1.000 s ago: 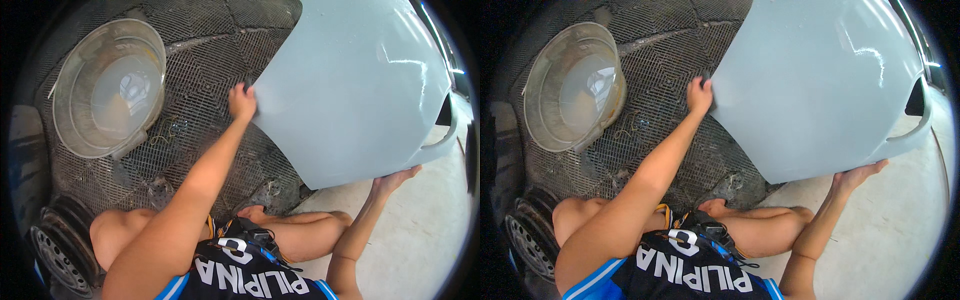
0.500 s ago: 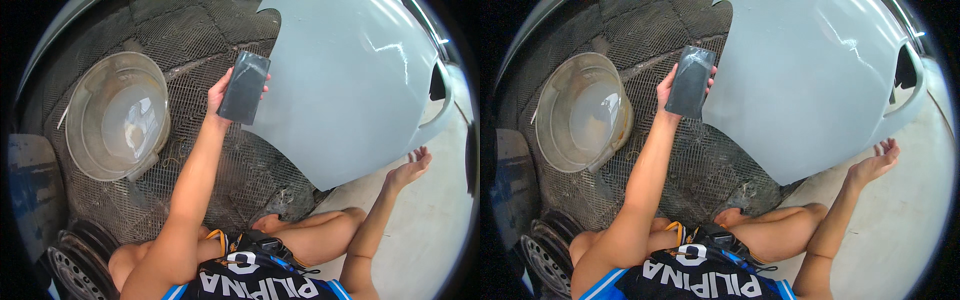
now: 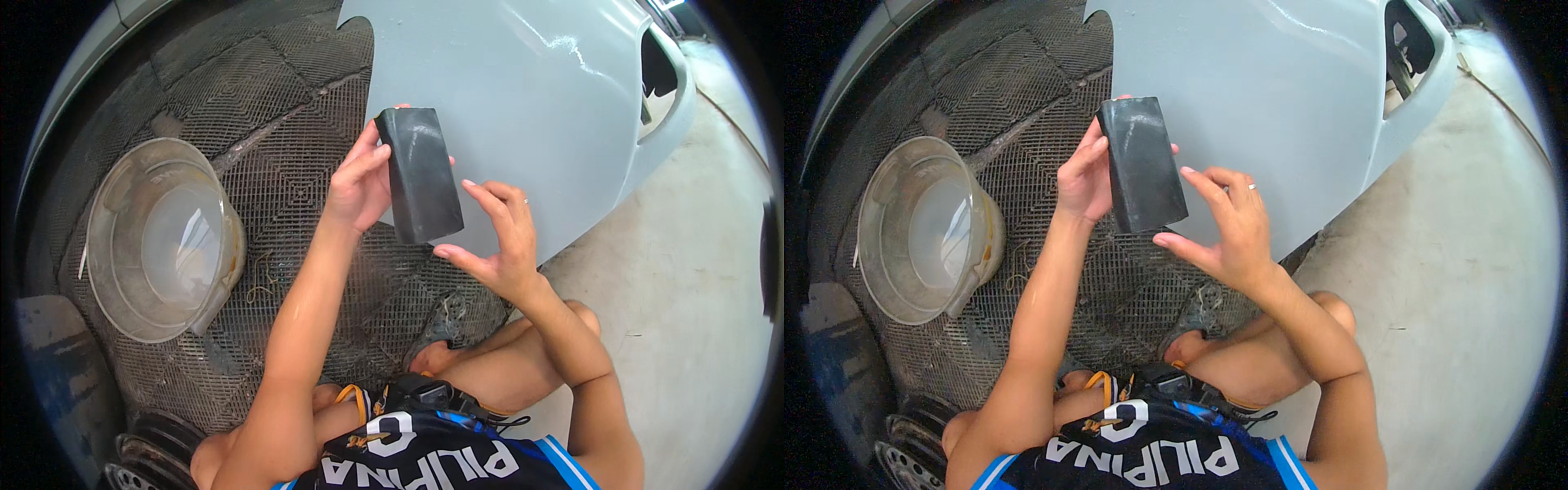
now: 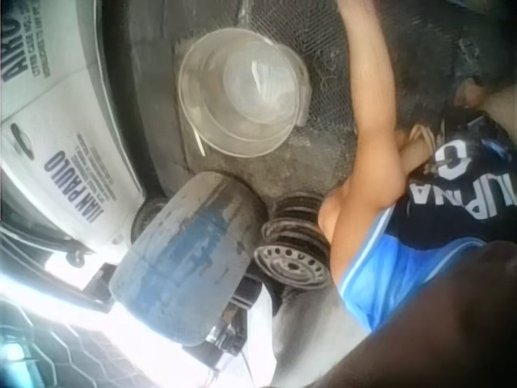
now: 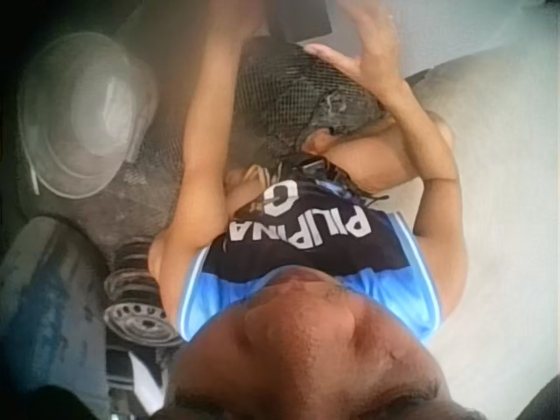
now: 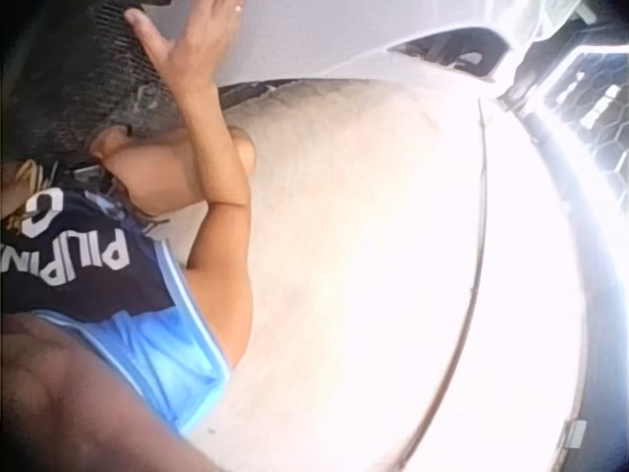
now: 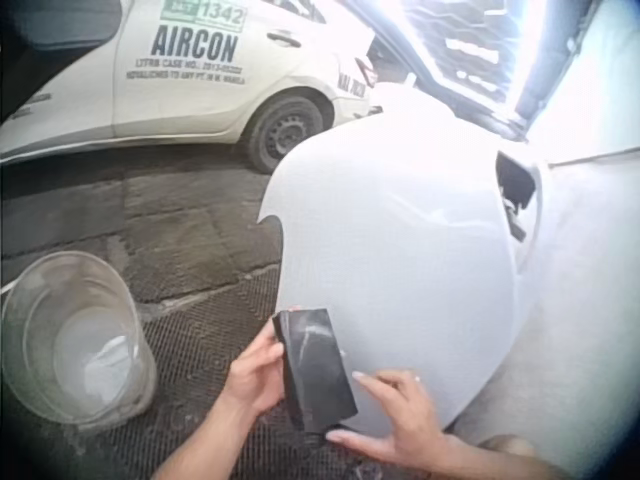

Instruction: The person sands a white car fender using a sanding block and water. They repeatedly dip the sanding block into a bucket of water and rub it across the surface of the fender, occasionally turning the part to access different areas.

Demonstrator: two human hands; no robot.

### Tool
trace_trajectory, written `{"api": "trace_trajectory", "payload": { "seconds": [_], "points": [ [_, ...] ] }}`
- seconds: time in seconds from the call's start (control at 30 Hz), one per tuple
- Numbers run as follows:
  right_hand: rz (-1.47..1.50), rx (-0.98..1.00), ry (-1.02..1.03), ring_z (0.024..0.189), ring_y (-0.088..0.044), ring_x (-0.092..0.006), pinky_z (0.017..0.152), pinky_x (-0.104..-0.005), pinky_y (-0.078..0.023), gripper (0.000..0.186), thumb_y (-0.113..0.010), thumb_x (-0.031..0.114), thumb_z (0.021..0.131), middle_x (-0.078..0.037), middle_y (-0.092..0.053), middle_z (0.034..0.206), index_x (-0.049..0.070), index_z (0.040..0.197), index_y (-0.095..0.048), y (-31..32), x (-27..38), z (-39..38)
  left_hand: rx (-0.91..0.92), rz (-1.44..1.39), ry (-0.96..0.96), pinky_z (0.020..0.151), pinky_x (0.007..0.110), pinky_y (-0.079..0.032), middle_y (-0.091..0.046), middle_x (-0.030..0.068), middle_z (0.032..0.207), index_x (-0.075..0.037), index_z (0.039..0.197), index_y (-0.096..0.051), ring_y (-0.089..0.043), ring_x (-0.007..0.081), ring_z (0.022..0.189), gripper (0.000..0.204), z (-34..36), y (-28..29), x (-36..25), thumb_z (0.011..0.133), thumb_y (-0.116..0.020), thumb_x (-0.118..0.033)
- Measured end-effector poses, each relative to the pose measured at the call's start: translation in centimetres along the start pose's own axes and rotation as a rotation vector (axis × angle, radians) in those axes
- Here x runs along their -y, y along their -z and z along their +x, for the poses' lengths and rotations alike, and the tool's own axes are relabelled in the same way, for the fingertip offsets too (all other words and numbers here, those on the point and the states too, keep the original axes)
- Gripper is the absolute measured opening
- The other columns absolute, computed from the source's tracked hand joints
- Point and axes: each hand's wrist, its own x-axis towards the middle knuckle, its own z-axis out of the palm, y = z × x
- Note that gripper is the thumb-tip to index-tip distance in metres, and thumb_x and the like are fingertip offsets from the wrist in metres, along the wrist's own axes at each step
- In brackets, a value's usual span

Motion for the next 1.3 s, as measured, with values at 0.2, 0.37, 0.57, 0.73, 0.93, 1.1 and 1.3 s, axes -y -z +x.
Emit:
{"api": "trace_trajectory", "payload": {
  "seconds": [0.2, 0.37, 0.57, 0.73, 0.93, 1.1, 1.3],
  "points": [
    [-0.025, -0.057, 0.113, 0.096, -0.056, -0.0240, 0.077, -0.0363, -0.048, 0.073, -0.093, 0.033, 0.059, -0.010, -0.059, 0.112, 0.012, 0.125, -0.070, 0.2, 0.4, -0.1, 0.028, -0.298, 0.094, 0.098, 0.059, -0.052, -0.056, 0.0236, 0.135, -0.005, 0.145, -0.040, -0.059, 0.0517, 0.118, 0.053, -0.6, -0.4, 1.6, 0.096, -0.048, -0.026],
    [-0.074, -0.083, 0.222, 0.093, -0.056, -0.0249, 0.076, -0.0370, -0.049, 0.060, -0.092, 0.031, 0.054, -0.006, -0.061, 0.109, 0.017, 0.111, -0.078, -0.1, 0.2, -0.6, -0.005, -0.338, 0.129, 0.096, 0.060, -0.053, -0.056, 0.0237, 0.135, -0.006, 0.144, -0.042, -0.059, 0.0511, 0.118, 0.052, -0.9, -0.2, 2.5, 0.096, -0.049, -0.026],
    [-0.105, -0.143, 0.259, 0.092, -0.053, -0.0258, 0.075, -0.0372, -0.049, 0.057, -0.091, 0.027, 0.052, -0.003, -0.066, 0.103, 0.018, 0.106, -0.079, 0.2, -0.1, -1.0, -0.028, -0.327, 0.116, 0.097, 0.060, -0.053, -0.057, 0.0244, 0.132, -0.002, 0.142, -0.043, -0.058, 0.0501, 0.119, 0.051, -1.0, -0.3, 2.9, 0.097, -0.049, -0.026],
    [-0.062, -0.159, 0.235, 0.092, -0.061, -0.0265, 0.075, -0.0359, -0.053, 0.054, -0.090, 0.020, 0.057, -0.007, -0.071, 0.108, 0.011, 0.109, -0.076, 0.6, -0.4, -1.0, -0.128, -0.151, 0.164, 0.103, 0.056, -0.050, -0.054, 0.0295, 0.136, 0.003, 0.143, -0.044, -0.058, 0.0436, 0.123, 0.057, -1.0, -0.7, 2.4, 0.104, -0.041, -0.038],
    [0.037, -0.209, 0.080, 0.082, -0.069, -0.0253, 0.070, -0.0334, -0.055, 0.048, -0.087, 0.011, 0.064, -0.011, -0.075, 0.104, 0.004, 0.110, -0.073, 1.3, -0.8, -0.8, -0.329, 0.468, 0.134, 0.110, 0.047, -0.041, -0.056, 0.0192, 0.136, -0.002, 0.137, -0.048, -0.054, 0.0305, 0.128, 0.045, -1.0, -1.4, 0.6, 0.101, -0.053, -0.029],
    [0.128, -0.207, -0.026, 0.081, -0.070, -0.0259, 0.072, -0.0321, -0.055, 0.042, -0.085, 0.008, 0.071, -0.013, -0.075, 0.102, 0.002, 0.111, -0.073, 1.7, -0.9, -1.0, -0.159, 1.140, -0.204, 0.112, 0.046, -0.038, -0.053, 0.0138, 0.138, -0.005, 0.141, -0.044, -0.048, 0.0299, 0.134, 0.051, -1.0, -2.6, -1.3, 0.092, -0.057, -0.003],
    [0.449, -0.188, -0.409, 0.087, -0.071, -0.0197, 0.078, -0.0299, -0.056, 0.033, -0.080, 0.009, 0.085, -0.013, -0.076, 0.102, -0.002, 0.115, -0.072, 1.2, -1.1, -1.5, 0.313, 1.562, -0.340, 0.116, 0.051, -0.032, -0.057, 0.0201, 0.136, 0.001, 0.138, -0.052, -0.048, 0.0352, 0.136, 0.058, -1.3, -5.3, -1.3, 0.082, -0.066, -0.009]
  ]
}}
